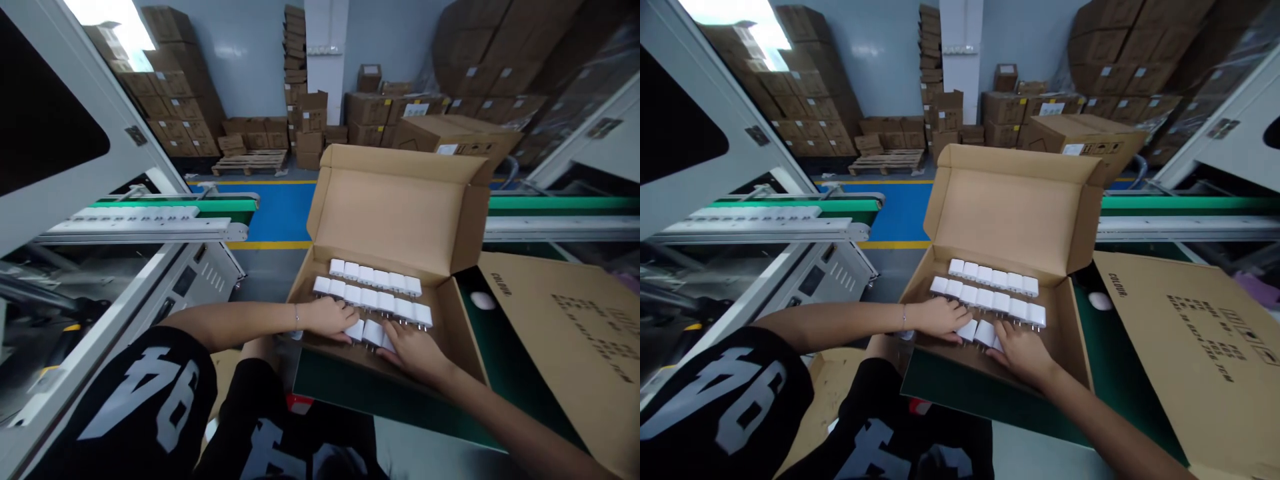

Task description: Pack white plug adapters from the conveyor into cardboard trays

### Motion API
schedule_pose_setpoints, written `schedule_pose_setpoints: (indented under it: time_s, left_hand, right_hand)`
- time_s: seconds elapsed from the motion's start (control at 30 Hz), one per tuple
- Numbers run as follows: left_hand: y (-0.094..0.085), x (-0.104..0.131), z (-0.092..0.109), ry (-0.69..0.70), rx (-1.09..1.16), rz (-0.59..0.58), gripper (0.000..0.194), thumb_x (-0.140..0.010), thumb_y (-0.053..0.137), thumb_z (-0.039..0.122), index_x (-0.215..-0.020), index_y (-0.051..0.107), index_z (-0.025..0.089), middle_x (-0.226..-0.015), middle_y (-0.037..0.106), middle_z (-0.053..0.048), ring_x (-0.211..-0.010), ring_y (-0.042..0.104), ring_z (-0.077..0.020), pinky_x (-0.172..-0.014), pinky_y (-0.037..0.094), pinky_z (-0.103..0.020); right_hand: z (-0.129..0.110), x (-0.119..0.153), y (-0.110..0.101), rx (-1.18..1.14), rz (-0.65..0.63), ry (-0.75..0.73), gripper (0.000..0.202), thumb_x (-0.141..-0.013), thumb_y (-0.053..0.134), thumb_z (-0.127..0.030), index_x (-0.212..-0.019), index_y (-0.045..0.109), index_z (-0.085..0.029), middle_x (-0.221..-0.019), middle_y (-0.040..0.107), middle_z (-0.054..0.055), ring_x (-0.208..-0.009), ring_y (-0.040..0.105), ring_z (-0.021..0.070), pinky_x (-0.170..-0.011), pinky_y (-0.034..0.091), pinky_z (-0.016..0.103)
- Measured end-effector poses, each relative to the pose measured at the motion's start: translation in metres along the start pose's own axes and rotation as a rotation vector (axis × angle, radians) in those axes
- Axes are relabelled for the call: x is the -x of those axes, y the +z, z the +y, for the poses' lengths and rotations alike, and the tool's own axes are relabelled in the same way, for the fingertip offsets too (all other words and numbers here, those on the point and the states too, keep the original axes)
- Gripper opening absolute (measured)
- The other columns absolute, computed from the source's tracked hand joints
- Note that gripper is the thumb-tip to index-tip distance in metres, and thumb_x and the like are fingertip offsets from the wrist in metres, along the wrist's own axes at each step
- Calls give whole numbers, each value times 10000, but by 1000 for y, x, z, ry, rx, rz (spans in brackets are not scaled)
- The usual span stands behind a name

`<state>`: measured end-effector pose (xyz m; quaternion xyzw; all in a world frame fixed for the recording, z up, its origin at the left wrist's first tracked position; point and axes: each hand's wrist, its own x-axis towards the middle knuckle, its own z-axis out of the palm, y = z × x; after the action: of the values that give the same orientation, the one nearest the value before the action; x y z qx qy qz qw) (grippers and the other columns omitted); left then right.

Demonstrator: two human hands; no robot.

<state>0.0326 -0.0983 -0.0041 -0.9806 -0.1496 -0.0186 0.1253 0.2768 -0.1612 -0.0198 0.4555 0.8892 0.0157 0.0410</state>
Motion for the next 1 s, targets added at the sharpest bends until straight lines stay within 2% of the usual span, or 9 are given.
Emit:
schedule_pose_setpoints:
  time_s: [0.17,0.3,0.47,0.57,0.63,0.7,0.77,0.9,1.0]
  left_hand:
    - [-78,15,-19,-22,-17,278,466,-912,362,532,-1026,591,142,-834,671,-78,-749,618,-193,-585,470,-289]
    - [-128,106,-5,-368,22,753,405,-941,318,425,-1083,588,158,-892,670,-93,-827,627,-196,-707,509,-325]
    - [-93,257,93,-981,22,861,258,-911,383,243,-982,618,161,-828,665,-82,-778,645,-196,-690,518,-311]
    - [-61,301,140,-1307,111,800,204,-883,415,160,-932,612,181,-741,659,-33,-654,640,-148,-587,505,-236]
    - [-48,306,142,-1344,193,829,204,-886,411,156,-931,606,189,-724,654,-23,-625,631,-136,-565,502,-224]
    - [-39,299,113,-1253,261,890,208,-891,401,167,-919,606,193,-736,653,-31,-665,632,-146,-601,510,-249]
    - [-32,287,54,-1141,281,1007,214,-899,396,190,-891,610,193,-718,644,-35,-681,624,-157,-618,506,-276]
    - [-23,289,-118,-1160,143,1392,276,-924,400,234,-775,626,180,-663,624,-23,-639,596,-140,-602,470,-281]
    - [-25,323,-240,-1126,-174,1816,313,-931,381,257,-733,603,162,-634,589,-11,-583,564,-122,-545,427,-271]
  right_hand:
    - [-3,-3,0,12,-13,25,345,-918,423,-448,-1008,548,-139,-914,645,130,-786,647,266,-593,484,326]
    - [0,2,8,24,72,-22,260,-930,404,-367,-978,539,-150,-848,663,109,-723,658,244,-566,469,302]
    - [6,-6,-24,142,330,5,331,-950,334,-432,-1035,492,-153,-729,648,70,-571,632,215,-445,390,269]
    - [-20,-59,-80,206,457,-65,403,-949,288,-491,-1001,492,-147,-720,631,87,-605,628,227,-469,382,276]
    - [-57,-125,-119,181,488,-120,423,-940,294,-517,-974,493,-145,-737,631,97,-663,630,234,-515,393,278]
    - [-102,-212,-150,133,488,-131,429,-943,279,-509,-970,492,-138,-751,630,102,-665,619,218,-528,385,267]
    - [-147,-309,-165,107,501,-204,463,-943,262,-521,-989,492,-122,-813,631,121,-708,616,207,-533,387,246]
    - [-211,-487,-149,69,528,-346,654,-929,137,-594,-971,511,-59,-767,600,139,-689,604,216,-533,429,263]
    - [-234,-561,-118,-39,538,-461,695,-920,127,-607,-982,528,-43,-749,580,150,-682,585,230,-532,457,311]
